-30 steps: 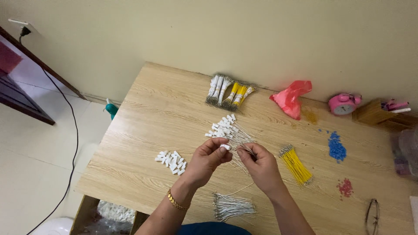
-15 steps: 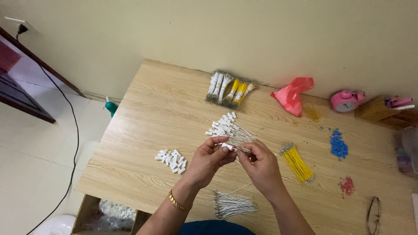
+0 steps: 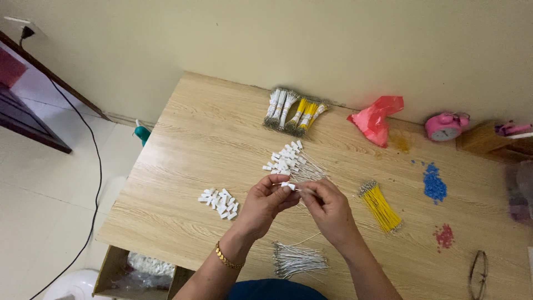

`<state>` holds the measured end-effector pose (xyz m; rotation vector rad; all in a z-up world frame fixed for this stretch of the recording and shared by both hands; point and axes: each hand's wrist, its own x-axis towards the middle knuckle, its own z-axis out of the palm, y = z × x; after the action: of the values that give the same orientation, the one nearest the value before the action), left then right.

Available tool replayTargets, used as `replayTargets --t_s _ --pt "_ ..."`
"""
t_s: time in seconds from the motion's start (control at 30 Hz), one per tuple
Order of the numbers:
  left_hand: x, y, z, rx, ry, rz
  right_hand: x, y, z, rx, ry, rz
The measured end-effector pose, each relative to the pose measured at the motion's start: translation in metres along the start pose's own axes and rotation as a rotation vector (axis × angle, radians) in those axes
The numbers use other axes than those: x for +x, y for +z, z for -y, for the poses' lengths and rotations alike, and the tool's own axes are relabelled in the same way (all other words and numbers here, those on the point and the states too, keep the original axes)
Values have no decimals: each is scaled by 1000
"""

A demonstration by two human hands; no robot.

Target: Assembling small white plastic caps onto the ends of wire components.

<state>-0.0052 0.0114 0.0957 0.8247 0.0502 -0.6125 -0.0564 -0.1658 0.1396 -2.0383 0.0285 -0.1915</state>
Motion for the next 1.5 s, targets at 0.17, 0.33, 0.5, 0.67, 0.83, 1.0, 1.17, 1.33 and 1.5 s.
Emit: replayTargets --t_s 0.17,0.33,0.5,0.67,0.83,1.0,1.17,1.33,1.5 --pt "3 -4 4 3 -5 -22 -2 5 -7 -11 151 25" --pt "10 -16 20 66 37 -37 1 11 -2 -93 70 47" --pt "14 -30 39 101 4 -115 2 24 -16 -143 135 74" --pt "15 -43 56 79 -44 -178 -1 37 -45 -159 151 105" --pt "14 -68 67 224 -68 -228 2 61 -93 -183 292 226" --pt "-9 -100 34 1401 103 -472 -6 98 -189 -305 155 277" --pt "-36 -140 30 1802 59 -557 4 78 -163 -294 115 229" --pt "-38 -167 47 1899 33 -554 7 56 -116 -285 358 202" --pt "-32 -133 31 1555 140 -495 -2 40 -106 -6 368 153"
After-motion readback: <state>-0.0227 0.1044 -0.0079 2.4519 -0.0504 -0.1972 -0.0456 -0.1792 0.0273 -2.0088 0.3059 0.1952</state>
